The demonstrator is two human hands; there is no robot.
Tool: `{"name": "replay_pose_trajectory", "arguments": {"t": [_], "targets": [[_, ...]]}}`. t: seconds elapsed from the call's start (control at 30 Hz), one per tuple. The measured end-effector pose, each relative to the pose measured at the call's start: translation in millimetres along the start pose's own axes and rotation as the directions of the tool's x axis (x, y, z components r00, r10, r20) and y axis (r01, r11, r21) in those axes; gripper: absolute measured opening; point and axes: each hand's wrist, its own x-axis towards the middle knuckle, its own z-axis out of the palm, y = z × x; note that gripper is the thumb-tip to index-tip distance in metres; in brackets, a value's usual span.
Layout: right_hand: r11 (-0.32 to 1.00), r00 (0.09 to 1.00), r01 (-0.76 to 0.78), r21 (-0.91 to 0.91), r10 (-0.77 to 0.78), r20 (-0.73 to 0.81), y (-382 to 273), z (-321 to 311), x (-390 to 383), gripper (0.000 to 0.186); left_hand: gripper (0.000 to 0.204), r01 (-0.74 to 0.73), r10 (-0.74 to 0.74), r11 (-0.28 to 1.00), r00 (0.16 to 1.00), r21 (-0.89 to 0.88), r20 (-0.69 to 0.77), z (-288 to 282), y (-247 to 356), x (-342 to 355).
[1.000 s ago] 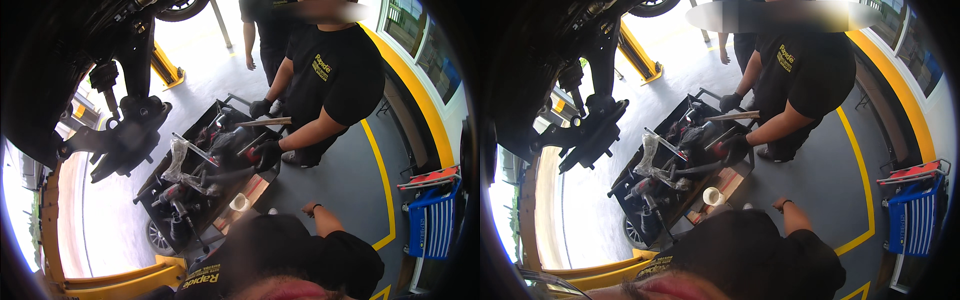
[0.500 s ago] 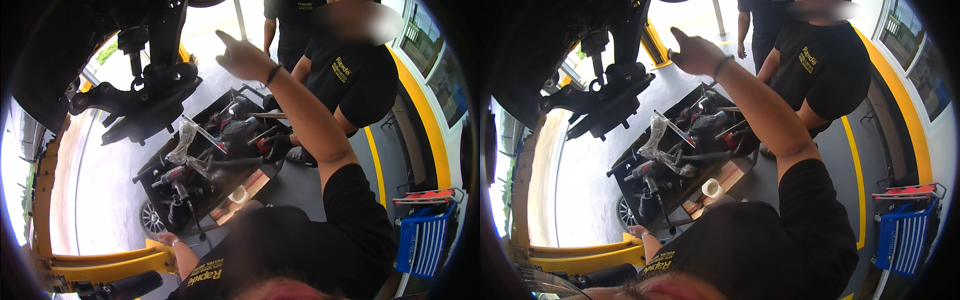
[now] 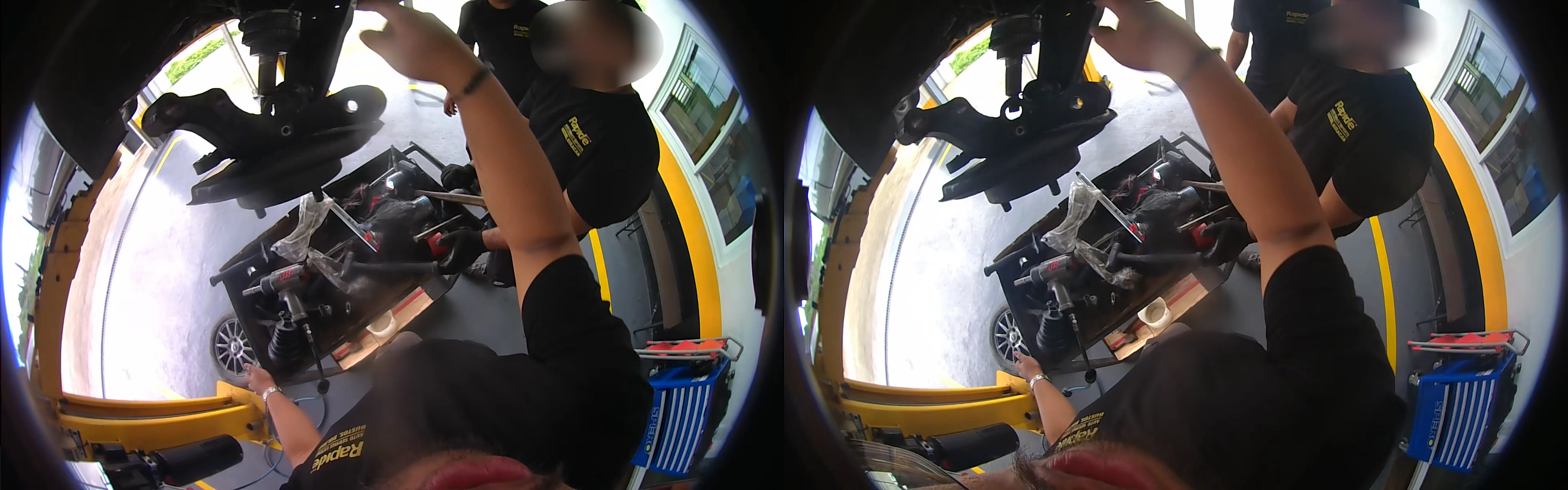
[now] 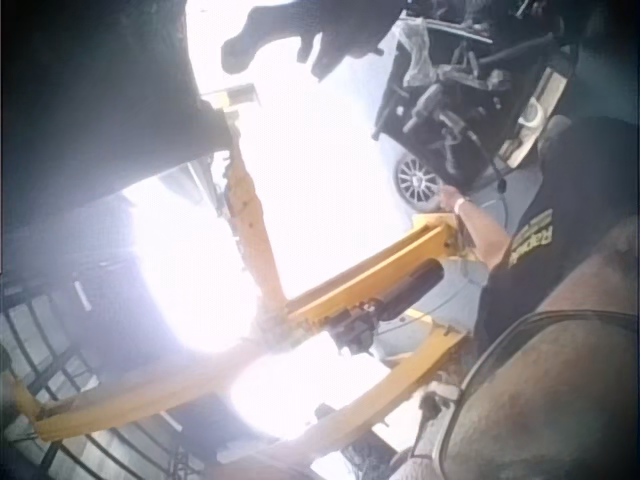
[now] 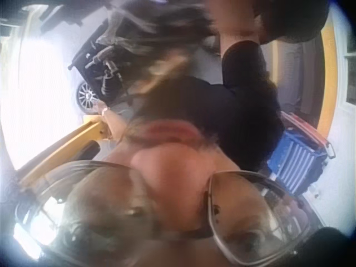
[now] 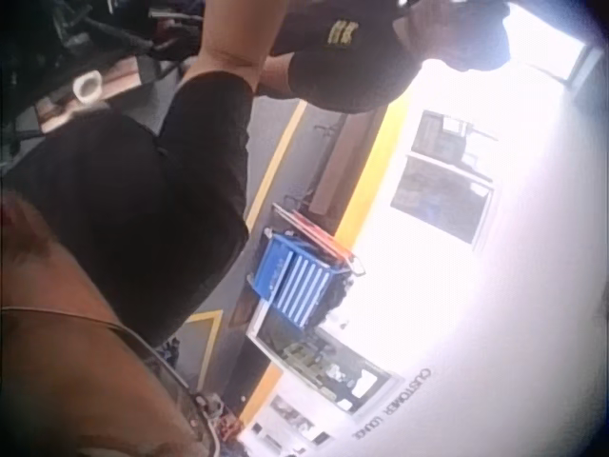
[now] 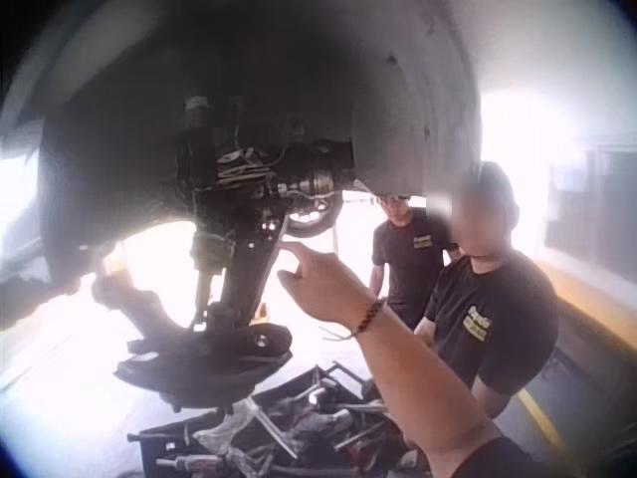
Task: The person handles a black rubber boot and a metal rod, positioning them near the car's undercarriage while another mechanic works on the suspension. The person also picks up and examines a cylindrical part before placing it back on the cart.
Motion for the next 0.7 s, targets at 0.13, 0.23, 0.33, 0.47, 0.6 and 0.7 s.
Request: {"name": "replay_pose_trajectory", "arguments": {"t": [0.13, 0.23, 0.33, 0.47, 0.6, 0.7], "targets": [[0.143, 0.647, -0.762, 0.631, 0.208, 0.734, -34.7, 5.8, -208.8, 0.028, 0.072, -0.16, 0.161, 0.985, 0.987, -0.057, 0.001, 14.7, -14.7, 12.3], [0.153, -0.131, -0.979, -0.134, 0.031, 0.991, -85.5, 41.7, -364.1, 0.035, 0.073, -0.128, 0.12, 0.982, 0.991, -0.137, -0.063, 25.8, -23.0, 18.4], [0.644, -0.289, -0.59, -0.486, 0.394, 0.873, -116.5, 53.6, -476.5, 0.051, 0.074, -0.145, 0.138, 0.977, 0.989, -0.154, -0.055, 29.8, -28.7, 26.2], [-0.676, -0.495, -0.737, 0.007, 0.547, 0.675, -101.9, 79.3, -545.1, 0.046, 0.072, -0.072, 0.071, 0.995, 0.997, -0.071, -0.008, 32.4, -40.3, 40.6], [-0.558, -0.433, -0.788, 0.262, 0.804, 0.408, -81.1, 140.9, -552.2, 0.034, 0.071, -0.376, 0.368, 0.895, 0.926, 0.238, 0.079, 29.2, -50.3, 46.4], [-0.447, -0.419, -0.816, 0.367, 0.894, 0.159, -92.0, 170.7, -546.8, 0.037, 0.074, -0.464, 0.475, 0.799, 0.877, 0.382, 0.073, 26.3, -45.4, 41.2]]}}
